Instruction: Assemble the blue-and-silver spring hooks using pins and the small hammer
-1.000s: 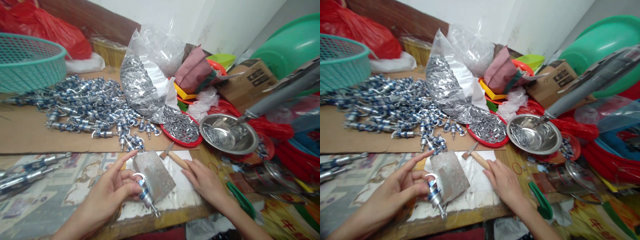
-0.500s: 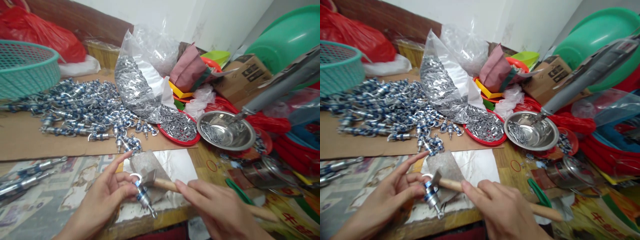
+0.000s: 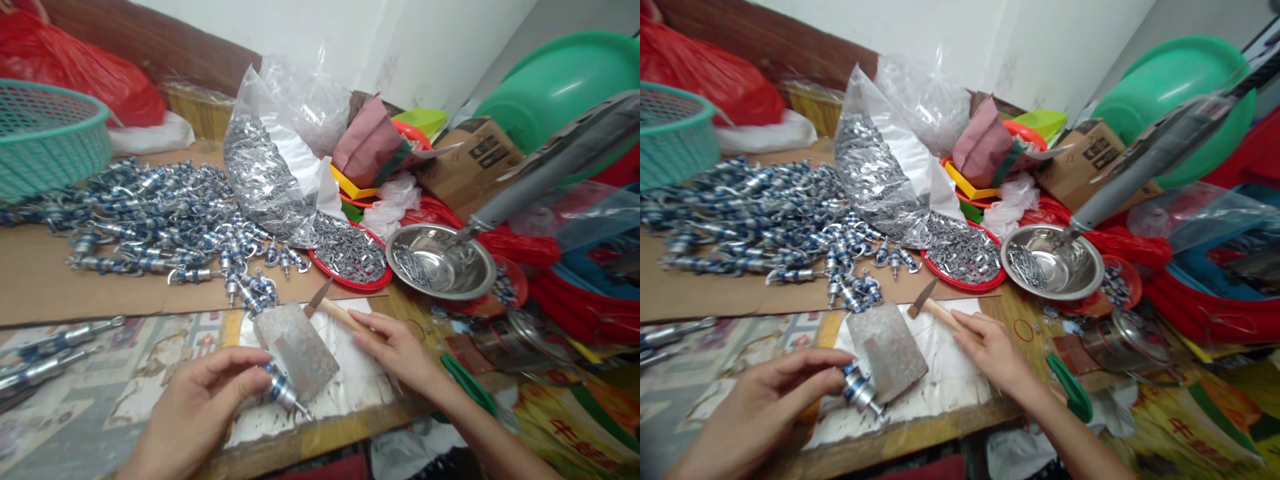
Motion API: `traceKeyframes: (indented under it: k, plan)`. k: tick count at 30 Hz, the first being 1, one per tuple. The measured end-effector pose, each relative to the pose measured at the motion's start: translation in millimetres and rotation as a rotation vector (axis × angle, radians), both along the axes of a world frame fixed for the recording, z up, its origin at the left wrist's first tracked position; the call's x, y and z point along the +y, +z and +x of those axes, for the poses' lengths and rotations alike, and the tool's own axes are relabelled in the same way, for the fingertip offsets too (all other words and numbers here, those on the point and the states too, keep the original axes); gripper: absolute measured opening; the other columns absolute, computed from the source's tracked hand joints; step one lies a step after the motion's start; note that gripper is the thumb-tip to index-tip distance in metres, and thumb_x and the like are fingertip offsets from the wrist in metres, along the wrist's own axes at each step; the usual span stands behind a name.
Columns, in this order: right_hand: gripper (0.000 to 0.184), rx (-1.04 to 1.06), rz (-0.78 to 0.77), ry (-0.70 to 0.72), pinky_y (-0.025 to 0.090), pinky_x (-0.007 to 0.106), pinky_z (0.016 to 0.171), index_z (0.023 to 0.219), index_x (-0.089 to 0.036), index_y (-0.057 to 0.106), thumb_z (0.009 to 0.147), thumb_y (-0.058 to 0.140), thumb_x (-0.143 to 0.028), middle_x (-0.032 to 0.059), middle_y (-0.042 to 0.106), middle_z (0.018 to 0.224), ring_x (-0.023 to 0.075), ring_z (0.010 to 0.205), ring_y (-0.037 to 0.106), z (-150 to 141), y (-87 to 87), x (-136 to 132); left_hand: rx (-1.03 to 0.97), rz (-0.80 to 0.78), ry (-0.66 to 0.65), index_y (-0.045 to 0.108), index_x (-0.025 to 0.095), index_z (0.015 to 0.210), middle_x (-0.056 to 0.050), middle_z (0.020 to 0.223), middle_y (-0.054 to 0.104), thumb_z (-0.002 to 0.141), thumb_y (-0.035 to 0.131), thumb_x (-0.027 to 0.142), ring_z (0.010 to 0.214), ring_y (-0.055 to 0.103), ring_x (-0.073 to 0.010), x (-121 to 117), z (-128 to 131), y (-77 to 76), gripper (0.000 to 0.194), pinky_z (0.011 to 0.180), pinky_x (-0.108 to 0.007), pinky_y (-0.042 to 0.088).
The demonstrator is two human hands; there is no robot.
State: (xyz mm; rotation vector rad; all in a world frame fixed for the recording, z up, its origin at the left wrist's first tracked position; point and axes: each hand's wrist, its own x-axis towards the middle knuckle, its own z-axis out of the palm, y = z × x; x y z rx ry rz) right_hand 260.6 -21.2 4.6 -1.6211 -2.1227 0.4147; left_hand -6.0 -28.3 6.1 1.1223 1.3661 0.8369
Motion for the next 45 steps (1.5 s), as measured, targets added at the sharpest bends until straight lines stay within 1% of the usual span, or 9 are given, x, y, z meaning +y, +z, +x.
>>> traceKeyframes:
  k: [3,6,9,13,20,24,27,32,45]
  plan:
    - [0.021,-0.074,-0.013,-0.001,0.053,0.027,0.07,0.1,-0.022,0.071,0.087,0.055,-0.028,0.0039,0.072,0.088,0.0173,0.079,0.066,2.8,-0.2,28.3,0.144,0.136,-0.089,0.075,0.026,0.07,-0.003,0.087,0.075,0.068,0.067,0.038,0.088,0.065,-0.025,1.0,-4.1,-6.9,0.015,0.082,-0.033,0.048]
    - [0.026,-0.154,0.074,-0.147,0.047,0.033,0.088,0.109,-0.016,0.065,0.092,0.046,-0.02,0.0097,0.066,0.105,0.019,0.099,0.061,8.1,5.2,70.7,0.225,0.315,-0.09,0.074,0.027,0.066,-0.004,0.094,0.069,0.069,0.066,0.039,0.096,0.062,-0.0257,1.5,-3.6,-9.4,0.014,0.086,-0.034,0.044]
    - [0.028,-0.253,0.09,-0.265,0.043,0.044,0.093,0.117,-0.013,0.056,0.091,0.052,-0.021,0.0118,0.056,0.122,0.0231,0.109,0.054,17.0,3.7,111.6,0.255,0.424,-0.128,0.074,0.027,0.067,-0.004,0.086,0.066,0.072,0.064,0.034,0.086,0.063,-0.0225,0.8,1.3,-6.1,0.013,0.076,-0.03,0.047]
    - [0.025,-0.315,0.058,-0.281,0.05,0.04,0.082,0.111,-0.017,0.057,0.09,0.054,-0.03,0.0072,0.058,0.114,0.0196,0.097,0.059,20.0,-5.3,129.5,0.207,0.456,-0.173,0.075,0.027,0.07,-0.001,0.074,0.07,0.073,0.065,0.027,0.074,0.066,-0.0181,-0.5,5.5,-1.2,0.011,0.065,-0.023,0.048]
    - [0.014,-0.155,0.204,-0.284,0.044,0.04,0.088,0.088,-0.015,0.068,0.088,0.054,-0.02,0.0098,0.062,0.109,0.0227,0.1,0.058,17.7,5.4,114.9,0.174,0.51,-0.231,0.076,0.031,0.081,0.002,0.073,0.073,0.073,0.067,0.022,0.068,0.067,-0.0139,0.2,-0.5,-1.4,0.015,0.064,-0.018,0.048]
    - [0.022,0.04,0.25,-0.21,0.048,0.032,0.075,0.084,-0.016,0.071,0.089,0.051,-0.022,0.0075,0.068,0.085,0.019,0.081,0.063,-3.6,17.8,89.6,0.176,0.533,-0.238,0.076,0.033,0.084,0.002,0.073,0.073,0.075,0.065,0.023,0.067,0.067,-0.0131,0.7,-0.2,-1.8,0.018,0.062,-0.016,0.049]
    - [0.016,0.198,0.209,-0.019,0.051,0.023,0.064,0.086,-0.018,0.072,0.085,0.058,-0.024,0.0023,0.07,0.077,0.0133,0.069,0.064,-35.9,24.5,52.8,0.214,0.523,-0.196,0.076,0.033,0.084,0.002,0.073,0.074,0.073,0.067,0.026,0.068,0.068,-0.0143,0.2,1.1,-2.9,0.015,0.063,-0.017,0.05]
    - [0.015,0.524,0.092,0.427,0.05,0.022,0.064,0.087,-0.015,0.073,0.084,0.059,-0.014,0.0053,0.07,0.076,0.0127,0.07,0.063,-75.1,29.6,7.2,0.232,0.473,-0.019,0.075,0.027,0.094,0.004,0.061,0.072,0.062,0.075,0.03,0.052,0.063,-0.0136,-0.1,4.2,-2.8,0.031,0.064,-0.022,0.053]
    - [0.023,0.618,0.077,0.306,0.051,0.019,0.065,0.099,-0.012,0.065,0.078,0.059,-0.004,0.0048,0.069,0.078,0.0119,0.069,0.064,-84.8,29.2,-4.5,0.137,0.575,-0.018,0.076,0.032,0.09,0.005,0.061,0.073,0.061,0.074,0.017,0.057,0.065,-0.0132,-0.3,9.0,4.6,0.032,0.063,-0.02,0.052]
